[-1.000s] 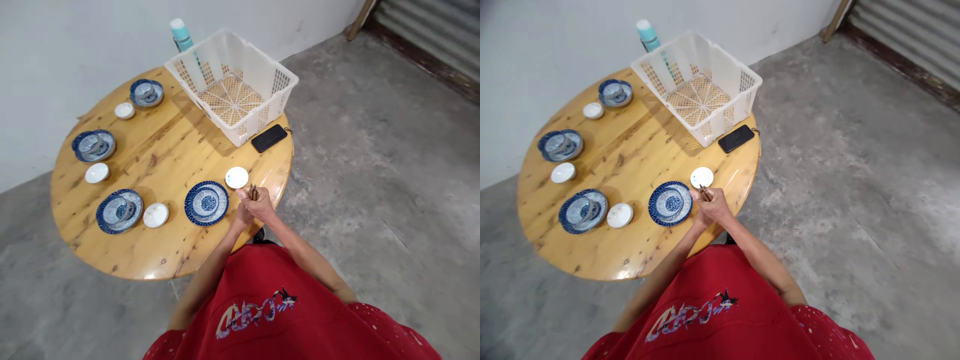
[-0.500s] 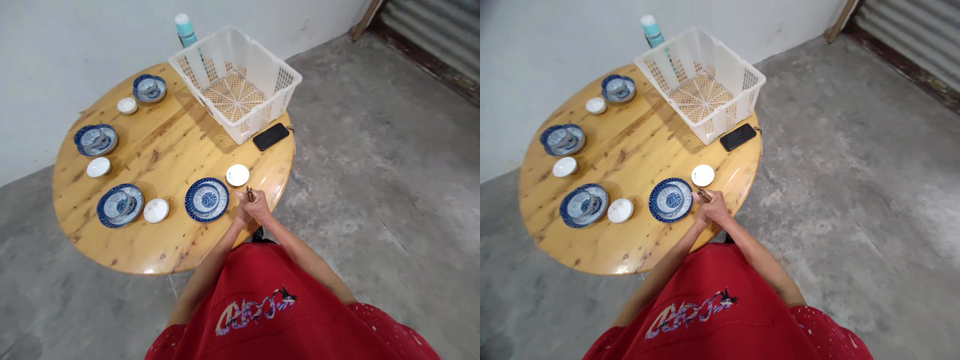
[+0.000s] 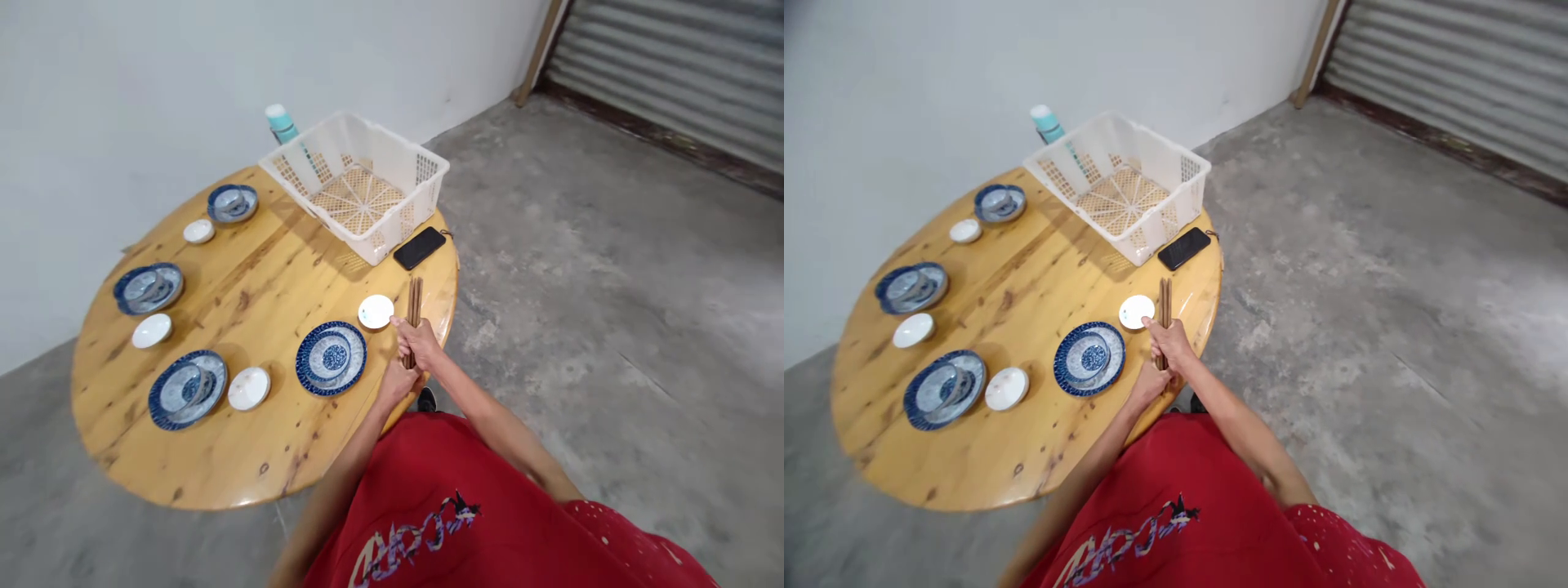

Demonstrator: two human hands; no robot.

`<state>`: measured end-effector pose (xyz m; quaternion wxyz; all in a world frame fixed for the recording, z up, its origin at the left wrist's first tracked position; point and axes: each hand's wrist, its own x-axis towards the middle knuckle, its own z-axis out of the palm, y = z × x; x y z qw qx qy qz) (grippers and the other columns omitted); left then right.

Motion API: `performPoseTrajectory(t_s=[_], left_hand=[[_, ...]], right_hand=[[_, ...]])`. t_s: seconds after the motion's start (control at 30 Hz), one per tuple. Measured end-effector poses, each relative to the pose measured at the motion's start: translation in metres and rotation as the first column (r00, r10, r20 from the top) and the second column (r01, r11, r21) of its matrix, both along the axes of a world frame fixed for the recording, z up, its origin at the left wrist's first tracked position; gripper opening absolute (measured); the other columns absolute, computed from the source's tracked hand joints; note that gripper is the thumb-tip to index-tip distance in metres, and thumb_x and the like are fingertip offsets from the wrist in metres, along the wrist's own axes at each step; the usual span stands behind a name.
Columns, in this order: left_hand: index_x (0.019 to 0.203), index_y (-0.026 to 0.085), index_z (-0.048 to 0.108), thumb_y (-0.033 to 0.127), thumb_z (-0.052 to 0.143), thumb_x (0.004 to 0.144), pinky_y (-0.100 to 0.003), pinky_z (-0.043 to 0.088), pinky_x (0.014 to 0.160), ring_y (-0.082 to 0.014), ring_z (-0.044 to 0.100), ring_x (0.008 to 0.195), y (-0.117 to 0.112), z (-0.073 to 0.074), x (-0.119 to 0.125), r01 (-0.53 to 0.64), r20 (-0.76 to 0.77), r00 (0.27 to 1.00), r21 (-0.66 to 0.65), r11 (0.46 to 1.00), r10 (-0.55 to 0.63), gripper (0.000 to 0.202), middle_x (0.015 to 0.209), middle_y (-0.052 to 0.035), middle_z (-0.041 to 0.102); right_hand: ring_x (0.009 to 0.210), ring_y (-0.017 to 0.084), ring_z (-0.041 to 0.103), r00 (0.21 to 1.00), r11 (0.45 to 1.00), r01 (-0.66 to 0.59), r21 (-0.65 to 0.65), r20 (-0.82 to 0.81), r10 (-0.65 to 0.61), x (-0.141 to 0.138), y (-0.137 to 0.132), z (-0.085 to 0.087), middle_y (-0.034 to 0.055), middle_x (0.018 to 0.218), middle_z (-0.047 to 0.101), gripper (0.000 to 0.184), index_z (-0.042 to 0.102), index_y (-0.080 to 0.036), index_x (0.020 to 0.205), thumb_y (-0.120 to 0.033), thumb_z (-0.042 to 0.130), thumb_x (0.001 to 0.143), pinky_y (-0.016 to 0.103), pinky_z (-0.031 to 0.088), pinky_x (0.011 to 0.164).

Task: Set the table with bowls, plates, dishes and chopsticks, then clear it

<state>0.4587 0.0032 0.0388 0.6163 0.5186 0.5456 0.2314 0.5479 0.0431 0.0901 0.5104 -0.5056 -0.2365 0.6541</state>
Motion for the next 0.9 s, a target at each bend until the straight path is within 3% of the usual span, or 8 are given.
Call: performPoseTrajectory(t_s=[0.13,0.37,0.5,0.67,0.9], left_hand=[[0.057,0.016,0.056,0.049,0.065,0.079,-0.022,0.032,0.044,-0.0087,0.045,0.042,-0.018,0.023,-0.011,0.074,0.07,0.995,-0.111,0.991,-0.067,0.04,0.05,-0.0027,0.057],[0.071,0.014,0.058,0.057,0.07,0.076,-0.02,0.036,0.047,-0.0067,0.048,0.045,-0.036,0.049,-0.043,0.082,0.342,0.94,-0.195,0.977,-0.011,0.045,0.06,-0.0003,0.058],[0.082,0.015,0.056,0.066,0.064,0.079,-0.019,0.03,0.043,-0.0044,0.043,0.042,-0.045,0.049,-0.057,0.098,0.416,0.909,-0.237,0.967,0.01,0.052,0.064,0.0009,0.059],[0.08,0.016,0.052,0.065,0.059,0.082,-0.018,0.021,0.039,-0.0019,0.031,0.038,-0.055,0.042,-0.063,0.101,0.403,0.915,-0.185,0.977,-0.018,0.05,0.058,0.0049,0.053],[0.082,0.017,0.05,0.064,0.054,0.084,-0.017,0.024,0.04,-0.0026,0.033,0.039,-0.06,0.047,-0.06,0.105,0.317,0.946,-0.113,0.988,-0.064,0.047,0.062,0.0041,0.054]], right_hand=[[0.036,0.002,0.023,0.988,0.996,-0.081,-0.036,-0.138,0.076,0.001,-0.009,0.016,-0.0136,0.042,0.029,0.055,0.035,-0.023,0.06,-0.051,0.083,0.063,0.018,0.027,0.037],[0.038,0.003,0.021,0.94,0.982,-0.189,0.009,-0.289,0.183,-0.014,-0.018,0.032,-0.0133,0.043,0.028,0.06,0.03,-0.023,0.057,-0.055,0.079,0.069,0.02,0.028,0.041],[0.039,0.003,0.021,0.93,0.978,-0.208,0.016,-0.307,0.203,-0.025,-0.026,0.035,-0.013,0.044,0.027,0.06,0.03,-0.023,0.056,-0.056,0.077,0.072,0.02,0.029,0.042],[0.039,0.003,0.023,0.944,0.986,-0.165,-0.01,-0.293,0.155,-0.033,-0.038,0.034,-0.0123,0.044,0.029,0.059,0.031,-0.022,0.056,-0.054,0.078,0.071,0.021,0.03,0.042],[0.037,0.004,0.022,0.948,0.994,-0.1,-0.036,-0.308,0.084,-0.025,-0.037,0.032,-0.0129,0.041,0.027,0.061,0.03,-0.023,0.056,-0.055,0.081,0.068,0.021,0.03,0.039]])
